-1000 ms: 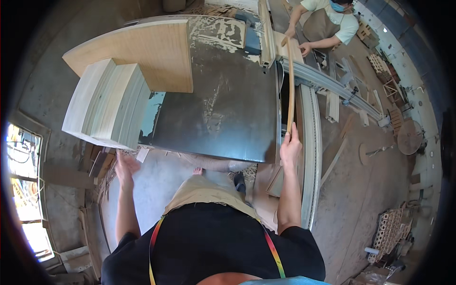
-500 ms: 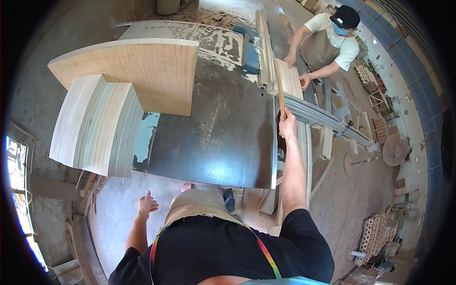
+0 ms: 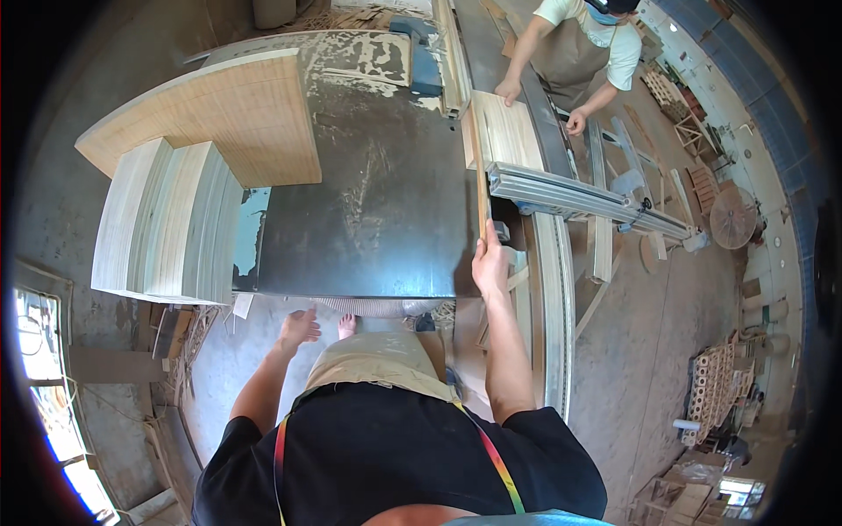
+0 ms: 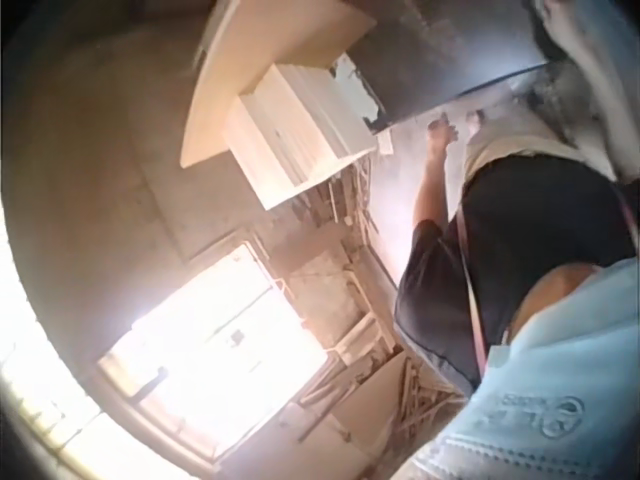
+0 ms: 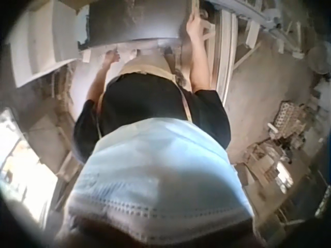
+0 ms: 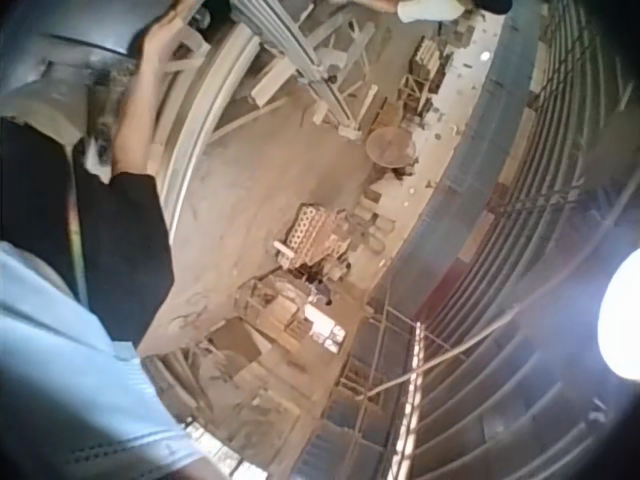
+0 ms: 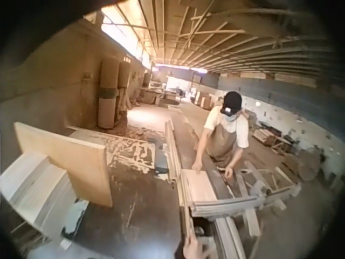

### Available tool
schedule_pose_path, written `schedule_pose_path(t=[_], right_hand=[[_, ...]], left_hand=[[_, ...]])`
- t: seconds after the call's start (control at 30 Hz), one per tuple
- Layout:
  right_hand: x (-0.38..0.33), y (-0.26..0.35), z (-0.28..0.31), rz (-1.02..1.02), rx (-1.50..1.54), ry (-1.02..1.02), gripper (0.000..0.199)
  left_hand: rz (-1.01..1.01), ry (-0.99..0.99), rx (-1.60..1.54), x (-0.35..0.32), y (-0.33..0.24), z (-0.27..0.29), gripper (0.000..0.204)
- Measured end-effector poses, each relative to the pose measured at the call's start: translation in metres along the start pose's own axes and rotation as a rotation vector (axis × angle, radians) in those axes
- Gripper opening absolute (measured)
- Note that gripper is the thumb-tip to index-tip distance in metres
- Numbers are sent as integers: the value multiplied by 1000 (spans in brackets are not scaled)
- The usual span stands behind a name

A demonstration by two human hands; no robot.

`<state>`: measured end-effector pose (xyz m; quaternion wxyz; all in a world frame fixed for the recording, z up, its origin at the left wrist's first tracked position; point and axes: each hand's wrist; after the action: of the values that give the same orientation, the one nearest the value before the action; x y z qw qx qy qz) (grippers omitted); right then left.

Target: Cutting wooden boards into specific sizes using a table saw and organizing them into stacks.

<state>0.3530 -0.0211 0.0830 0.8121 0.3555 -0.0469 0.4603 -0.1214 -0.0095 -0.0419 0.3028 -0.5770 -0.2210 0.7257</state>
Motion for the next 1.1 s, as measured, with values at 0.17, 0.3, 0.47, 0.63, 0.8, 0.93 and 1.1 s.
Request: schedule_pose_path(t=[0.17,0.3,0.47,0.63,0.8,0.93,1.1], right_hand=[[-54,-1,42,-90,-35,54,52],[-111,-5,70,-111,76,51,52],[-222,-22,126,-86,217,-86,52],[-300,-31,190,-206,280,-67,49],[-320,-38,226,-402,309,8,47],[-275,-58,214,-247,364,-64,47],[-197,-45,183,-469,706,83,49]], left_hand=[[-21,293,95,-38,-20,-77,41],[39,459,11,-71,-45,-155,43],[201,731,-186,-103,-60,-260,52],[334,850,-364,-135,-65,-341,55],[306,816,-428,-176,-65,-353,56],[55,772,-333,-188,-60,-323,53],[-77,552,-294,-180,-71,-217,46]])
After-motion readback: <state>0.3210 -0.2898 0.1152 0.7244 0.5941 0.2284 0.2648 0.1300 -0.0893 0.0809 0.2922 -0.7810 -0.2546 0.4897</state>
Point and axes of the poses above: each hand's wrist, its own x-axis towards the middle knuckle, its own z-axis out of the back of the hand, y = z × x, and after that the axes turned 13 degrees about -y, right-handed
